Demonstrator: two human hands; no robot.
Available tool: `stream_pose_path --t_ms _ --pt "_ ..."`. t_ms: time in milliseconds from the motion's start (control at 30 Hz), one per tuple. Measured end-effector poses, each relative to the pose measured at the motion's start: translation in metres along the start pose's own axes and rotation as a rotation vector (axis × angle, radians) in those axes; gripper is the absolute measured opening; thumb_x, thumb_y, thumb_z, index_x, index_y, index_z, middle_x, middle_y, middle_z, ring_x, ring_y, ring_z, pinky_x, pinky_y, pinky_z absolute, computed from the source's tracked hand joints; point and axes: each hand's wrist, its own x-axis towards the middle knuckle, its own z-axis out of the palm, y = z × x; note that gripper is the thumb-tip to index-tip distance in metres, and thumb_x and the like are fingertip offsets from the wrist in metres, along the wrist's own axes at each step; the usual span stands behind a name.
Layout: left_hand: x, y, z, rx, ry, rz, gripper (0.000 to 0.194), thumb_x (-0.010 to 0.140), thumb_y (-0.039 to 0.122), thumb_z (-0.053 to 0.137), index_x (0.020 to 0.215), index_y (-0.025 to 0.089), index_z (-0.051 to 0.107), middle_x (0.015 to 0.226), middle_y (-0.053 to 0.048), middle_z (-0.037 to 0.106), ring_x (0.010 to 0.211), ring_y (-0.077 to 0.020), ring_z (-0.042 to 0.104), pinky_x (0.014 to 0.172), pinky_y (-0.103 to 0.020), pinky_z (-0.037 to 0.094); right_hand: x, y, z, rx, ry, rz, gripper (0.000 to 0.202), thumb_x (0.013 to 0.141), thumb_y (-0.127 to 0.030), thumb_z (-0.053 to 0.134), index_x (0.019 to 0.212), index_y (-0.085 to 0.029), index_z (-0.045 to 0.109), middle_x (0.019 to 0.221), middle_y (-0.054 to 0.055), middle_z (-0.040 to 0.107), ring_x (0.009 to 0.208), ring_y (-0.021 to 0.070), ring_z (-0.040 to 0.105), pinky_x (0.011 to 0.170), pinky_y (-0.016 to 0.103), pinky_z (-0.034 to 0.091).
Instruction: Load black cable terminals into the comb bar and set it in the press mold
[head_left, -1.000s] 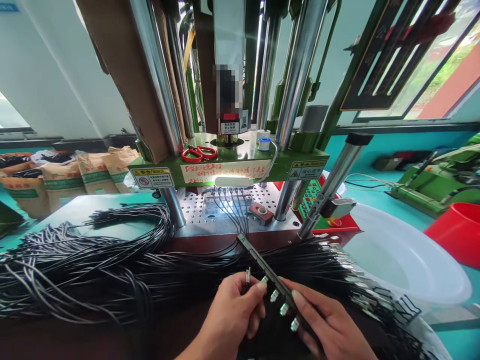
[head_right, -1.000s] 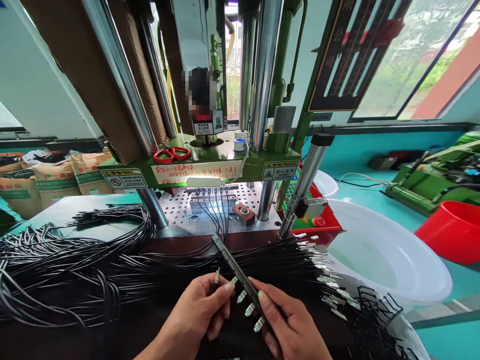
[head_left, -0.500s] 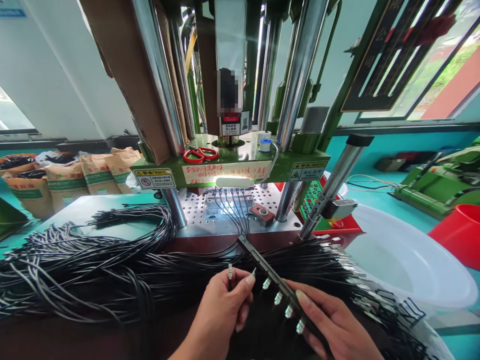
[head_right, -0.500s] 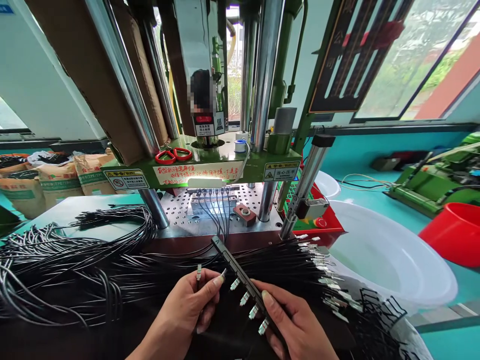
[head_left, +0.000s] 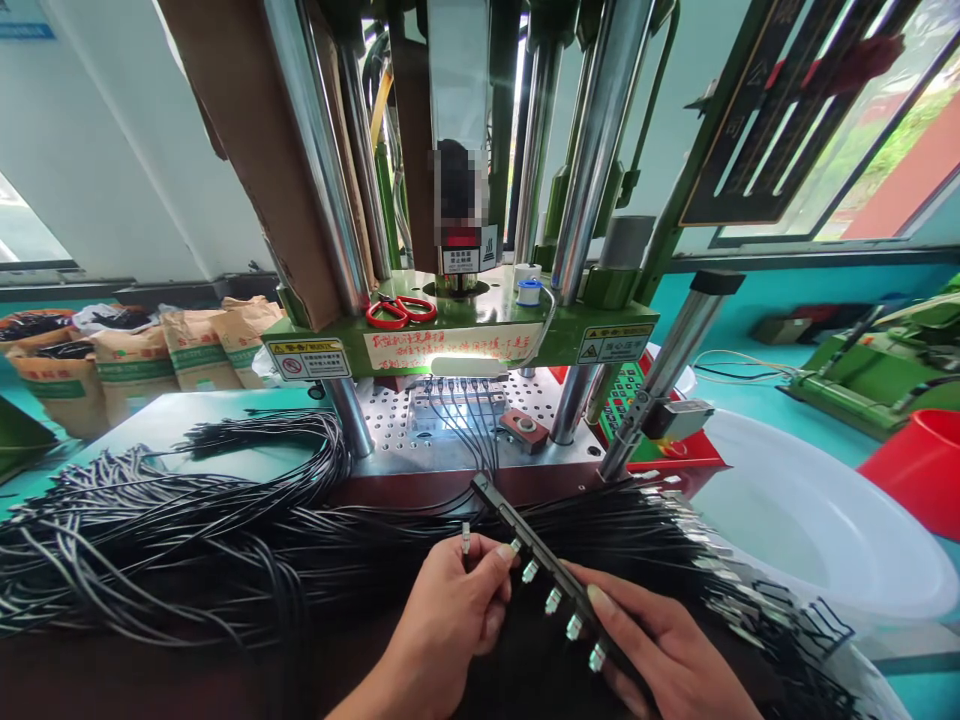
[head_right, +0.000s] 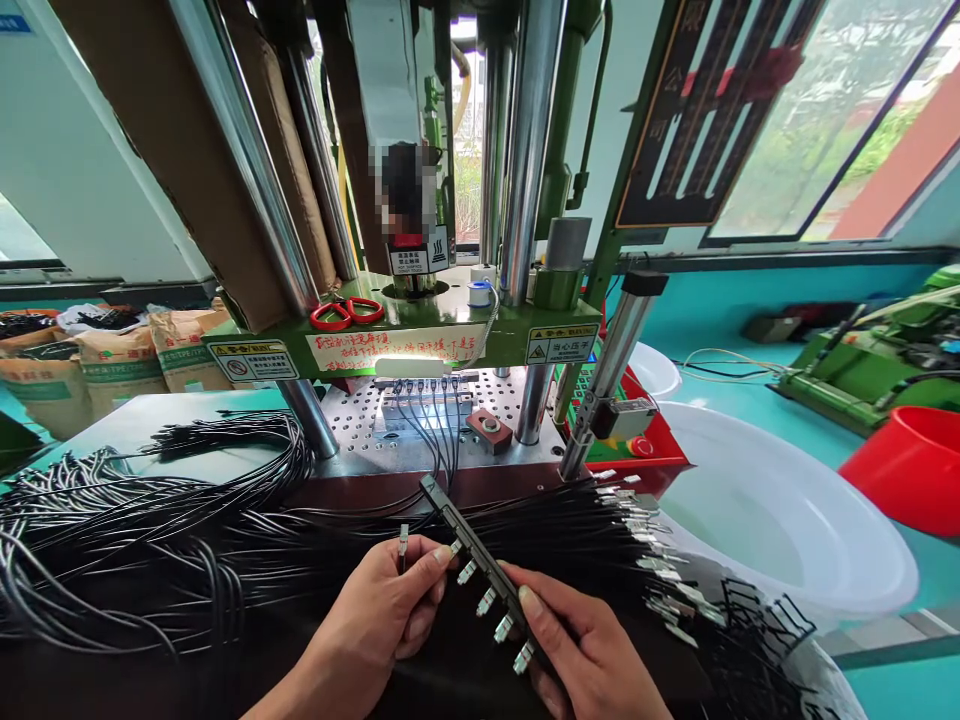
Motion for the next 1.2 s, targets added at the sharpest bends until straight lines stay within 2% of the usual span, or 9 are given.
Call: stream_pose_path --t_ms 133,200,267,367,467,533,600,833,1200 --pt "0.003 0.001 0.004 -0.006 0.009 0.010 0.029 0.076 0.038 0.062 0.061 0.018 0.046 0.041 0.010 0.035 0.031 -0.0015 0.023 0.033 -0.017 0.011 -0.001 -0.001 0.002 -0.001 -0.005 -0.023 0.044 0.074 -0.059 0.066 0.104 -0.027 0.073 0.074 0.002 0.061 0.043 0.0040 0.031 0.035 0.017 0.024" --pt "0.004 0.001 0.004 0.008 0.004 0.014 0.030 0.075 0.040 0.063 0.063 0.018 0.048 0.044 0.009 0.040 0.031 -0.0019 0.025 0.032 -0.017 0.013 0.000 0.000 0.002 -0.010 -0.020 -0.014 0.044 0.076 -0.058 0.064 0.107 -0.027 0.072 0.068 0.000 0.058 0.041 0.0036 0.029 0.036 0.017 0.022" --pt "0.003 0.003 0.000 0.046 -0.005 0.027 0.032 0.076 0.044 0.062 0.066 0.017 0.050 0.052 0.005 0.050 0.034 -0.0038 0.035 0.033 -0.017 0.024 0.000 0.001 0.000 -0.011 -0.020 -0.004 0.047 0.078 -0.058 0.062 0.110 -0.025 0.071 0.059 -0.002 0.052 0.040 0.0038 0.027 0.036 0.018 0.021" --pt "-0.004 0.012 -0.016 0.107 0.027 0.089 0.034 0.077 0.047 0.062 0.071 0.015 0.054 0.062 0.000 0.059 0.049 -0.0096 0.053 0.046 -0.021 0.042 0.001 0.003 -0.004 0.029 0.002 0.014 0.047 0.078 -0.056 0.063 0.111 -0.023 0.070 0.055 -0.003 0.048 0.041 0.0043 0.026 0.037 0.018 0.019" --pt "-0.013 0.022 -0.033 0.034 0.057 0.125 0.032 0.078 0.045 0.064 0.081 0.014 0.059 0.069 -0.001 0.062 0.064 -0.0115 0.059 0.064 -0.023 0.047 0.001 0.004 -0.006 0.081 0.051 0.070 0.048 0.073 -0.056 0.069 0.110 -0.025 0.069 0.063 -0.002 0.054 0.043 0.0050 0.030 0.037 0.018 0.018" --pt "-0.017 0.023 -0.040 -0.055 0.030 0.090 0.033 0.078 0.043 0.066 0.091 0.013 0.061 0.072 -0.001 0.061 0.066 -0.0116 0.059 0.068 -0.025 0.047 0.002 0.004 -0.007 0.085 0.039 0.077 0.048 0.072 -0.056 0.069 0.109 -0.025 0.070 0.065 -0.001 0.056 0.044 0.0055 0.032 0.037 0.018 0.019" --pt "-0.017 0.020 -0.040 -0.090 0.001 0.049 0.036 0.077 0.043 0.067 0.098 0.013 0.060 0.071 0.000 0.059 0.062 -0.0104 0.057 0.063 -0.024 0.045 0.002 0.004 -0.006 0.062 -0.002 0.059 0.046 0.075 -0.056 0.067 0.108 -0.025 0.071 0.059 -0.002 0.053 0.042 0.0048 0.031 0.037 0.018 0.018" --pt "-0.008 0.013 -0.023 0.104 0.011 0.038 0.032 0.076 0.043 0.065 0.071 0.014 0.054 0.059 0.002 0.055 0.046 -0.0052 0.045 0.045 -0.019 0.027 0.001 -0.001 -0.007 -0.004 -0.032 0.042 0.052 0.071 -0.061 0.067 0.105 -0.023 0.073 0.053 -0.002 0.050 0.037 0.0051 0.028 0.034 0.019 0.018" --pt "-0.004 0.012 -0.022 0.186 0.024 0.072 0.031 0.077 0.042 0.062 0.066 0.015 0.052 0.056 0.003 0.052 0.045 -0.0055 0.040 0.045 -0.020 0.025 -0.001 0.000 -0.006 -0.039 -0.063 0.025 0.049 0.075 -0.059 0.064 0.106 -0.021 0.072 0.050 -0.003 0.047 0.038 0.0056 0.027 0.036 0.020 0.017"
